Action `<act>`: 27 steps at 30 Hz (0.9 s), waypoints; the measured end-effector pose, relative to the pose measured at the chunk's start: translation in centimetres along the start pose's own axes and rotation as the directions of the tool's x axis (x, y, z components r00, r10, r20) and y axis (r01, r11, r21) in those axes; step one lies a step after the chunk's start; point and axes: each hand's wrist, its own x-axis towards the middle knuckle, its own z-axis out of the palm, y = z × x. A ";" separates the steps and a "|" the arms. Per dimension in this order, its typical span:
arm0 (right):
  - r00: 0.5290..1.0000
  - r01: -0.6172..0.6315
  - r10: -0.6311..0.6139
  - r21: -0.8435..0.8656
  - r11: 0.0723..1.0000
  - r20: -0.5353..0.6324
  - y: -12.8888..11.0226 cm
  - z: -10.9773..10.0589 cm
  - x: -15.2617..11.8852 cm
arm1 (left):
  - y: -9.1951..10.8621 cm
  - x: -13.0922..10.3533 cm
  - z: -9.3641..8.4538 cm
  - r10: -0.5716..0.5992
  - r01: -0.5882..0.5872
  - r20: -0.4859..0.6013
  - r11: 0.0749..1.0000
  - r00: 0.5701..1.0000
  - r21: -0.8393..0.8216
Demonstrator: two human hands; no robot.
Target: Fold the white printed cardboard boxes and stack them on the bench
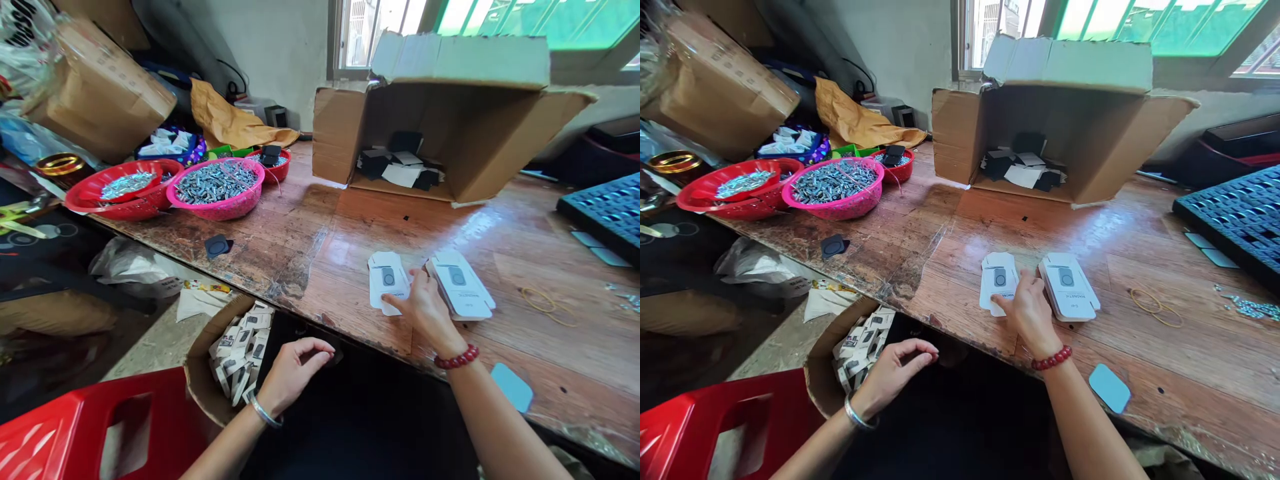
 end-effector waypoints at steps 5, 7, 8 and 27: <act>0.996 -0.046 0.056 0.136 0.990 -0.068 -0.3 -1.5 0.6 | 1.1 0.2 1.8 0.007 0.000 0.052 0.989 0.999 -0.148; 0.997 -0.037 0.051 0.208 0.977 -0.063 -0.8 -2.4 -0.4 | 1.2 0.3 1.9 -0.009 0.025 0.064 0.967 0.998 -0.254; 0.998 -0.045 0.053 0.294 0.955 -0.021 -1.2 -2.8 -1.2 | 1.3 0.4 1.9 -0.016 0.038 0.072 0.947 0.997 -0.320; 0.951 0.282 -0.309 0.505 0.816 -0.031 -4.6 -1.5 -10.9 | 0.9 -0.9 1.8 0.052 0.229 0.370 0.703 0.928 -0.673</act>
